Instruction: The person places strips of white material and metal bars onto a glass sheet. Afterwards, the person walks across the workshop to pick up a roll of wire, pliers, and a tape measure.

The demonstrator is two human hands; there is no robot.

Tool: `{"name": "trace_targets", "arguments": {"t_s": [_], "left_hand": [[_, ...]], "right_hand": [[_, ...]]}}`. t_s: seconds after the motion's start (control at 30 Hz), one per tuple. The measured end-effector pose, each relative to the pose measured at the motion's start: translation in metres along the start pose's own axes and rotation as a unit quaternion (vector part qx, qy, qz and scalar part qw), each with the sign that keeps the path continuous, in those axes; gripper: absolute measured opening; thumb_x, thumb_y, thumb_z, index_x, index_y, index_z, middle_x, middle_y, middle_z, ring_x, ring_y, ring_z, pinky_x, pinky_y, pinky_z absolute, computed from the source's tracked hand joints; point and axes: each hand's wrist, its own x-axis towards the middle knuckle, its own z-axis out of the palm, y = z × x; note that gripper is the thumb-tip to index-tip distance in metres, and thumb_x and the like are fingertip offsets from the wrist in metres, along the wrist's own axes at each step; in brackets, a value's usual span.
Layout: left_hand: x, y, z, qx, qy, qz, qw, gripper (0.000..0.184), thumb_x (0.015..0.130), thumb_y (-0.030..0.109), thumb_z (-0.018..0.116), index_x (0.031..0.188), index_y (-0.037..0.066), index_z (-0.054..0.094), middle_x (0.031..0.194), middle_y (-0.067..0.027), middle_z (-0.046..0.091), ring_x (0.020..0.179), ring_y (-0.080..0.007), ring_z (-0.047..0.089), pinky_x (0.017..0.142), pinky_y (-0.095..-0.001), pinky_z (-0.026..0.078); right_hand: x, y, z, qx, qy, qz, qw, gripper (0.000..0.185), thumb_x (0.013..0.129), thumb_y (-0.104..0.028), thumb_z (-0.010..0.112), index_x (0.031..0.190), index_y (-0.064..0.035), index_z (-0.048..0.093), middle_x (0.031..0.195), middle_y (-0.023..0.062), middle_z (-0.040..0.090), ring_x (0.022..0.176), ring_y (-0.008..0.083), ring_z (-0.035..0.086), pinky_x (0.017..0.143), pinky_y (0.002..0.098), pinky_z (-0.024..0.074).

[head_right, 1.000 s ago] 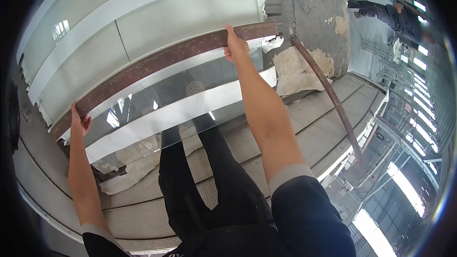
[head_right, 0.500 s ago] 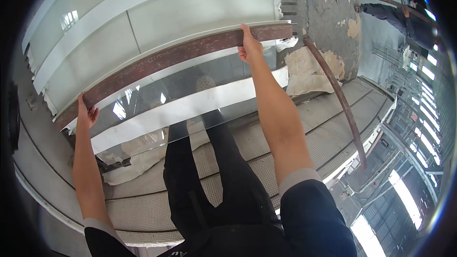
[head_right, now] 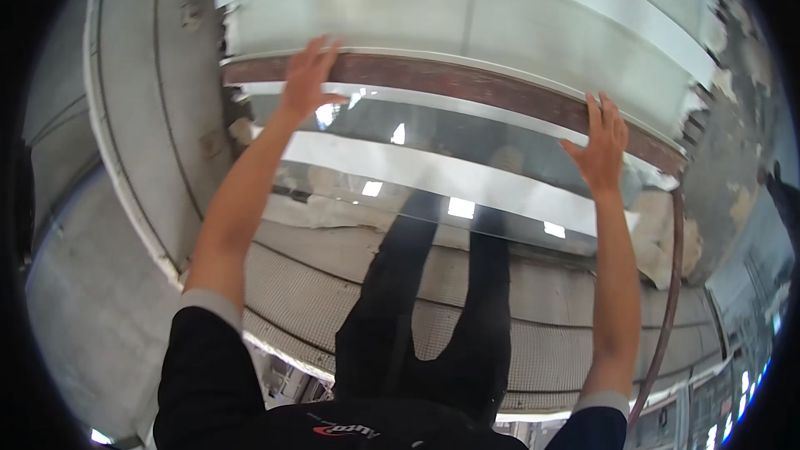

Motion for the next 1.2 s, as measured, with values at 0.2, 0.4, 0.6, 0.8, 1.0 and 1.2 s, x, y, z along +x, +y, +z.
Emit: {"name": "trace_targets", "arguments": {"t_s": [0.2, 0.4, 0.6, 0.8, 1.0, 1.2], "left_hand": [[0.006, 0.006, 0.018, 0.005, -0.002, -0.052, 0.999, 0.08, 0.067, 0.025, 0.079, 0.136, 0.017, 0.04, 0.138, -0.0084, 0.042, 0.128, -0.0278, 0.039, 0.108, -0.0488, 0.028], [0.005, 0.005, 0.018, 0.001, 0.012, -0.045, 0.999, 0.072, 0.068, 0.024, 0.078, 0.131, 0.015, 0.045, 0.131, -0.0085, 0.048, 0.124, -0.0281, 0.043, 0.107, -0.048, 0.029], [0.004, 0.005, 0.021, -0.015, 0.012, -0.044, 0.999, 0.07, 0.068, 0.023, 0.079, 0.13, 0.016, 0.045, 0.129, -0.0084, 0.049, 0.124, -0.0274, 0.044, 0.106, -0.0497, 0.029], [0.006, 0.0, 0.021, -0.021, 0.008, -0.044, 0.999, 0.07, 0.066, 0.023, 0.08, 0.128, 0.015, 0.048, 0.127, -0.0086, 0.051, 0.122, -0.0277, 0.045, 0.105, -0.0498, 0.03], [0.006, -0.03, 0.052, -0.032, 0.046, 0.03, 0.998, 0.076, 0.06, 0.03, 0.078, 0.129, 0.01, 0.052, 0.126, -0.0137, 0.055, 0.114, -0.0342, 0.051, 0.095, -0.0459, 0.038], [0.009, 0.012, 0.018, -0.029, 0.013, -0.029, 0.999, 0.082, 0.057, 0.018, 0.082, 0.131, 0.014, 0.049, 0.127, -0.0132, 0.053, 0.117, -0.0311, 0.05, 0.1, -0.045, 0.035]], "right_hand": [[0.012, -0.008, 0.018, -0.006, -0.034, -0.035, 0.999, 0.084, 0.065, -0.013, 0.079, 0.139, -0.0169, 0.039, 0.136, 0.0053, 0.044, 0.126, 0.0244, 0.041, 0.105, 0.0428, 0.0316], [0.015, -0.008, 0.021, -0.018, -0.018, -0.037, 0.999, 0.074, 0.064, -0.011, 0.08, 0.131, -0.0135, 0.046, 0.131, 0.008, 0.05, 0.119, 0.0277, 0.048, 0.101, 0.042, 0.035], [0.016, -0.007, 0.019, -0.012, -0.027, -0.028, 0.999, 0.071, 0.064, -0.01, 0.079, 0.128, -0.0135, 0.048, 0.13, 0.0073, 0.049, 0.12, 0.0263, 0.048, 0.102, 0.0419, 0.0342], [0.017, -0.011, 0.024, -0.004, -0.012, -0.024, 1.0, 0.07, 0.062, -0.009, 0.08, 0.126, -0.0138, 0.051, 0.127, 0.009, 0.052, 0.118, 0.0284, 0.049, 0.1, 0.0428, 0.0355], [0.014, 0.005, 0.045, -0.004, 0.046, -0.053, 0.998, 0.051, 0.068, -0.009, 0.068, 0.117, -0.0145, 0.057, 0.118, 0.0123, 0.055, 0.11, 0.0334, 0.051, 0.093, 0.0464, 0.0377], [0.01, 0.004, 0.028, 0.009, 0.021, -0.023, 0.999, 0.054, 0.065, -0.012, 0.076, 0.114, -0.0111, 0.054, 0.119, 0.0117, 0.053, 0.116, 0.0276, 0.049, 0.097, 0.0437, 0.0353]]}}
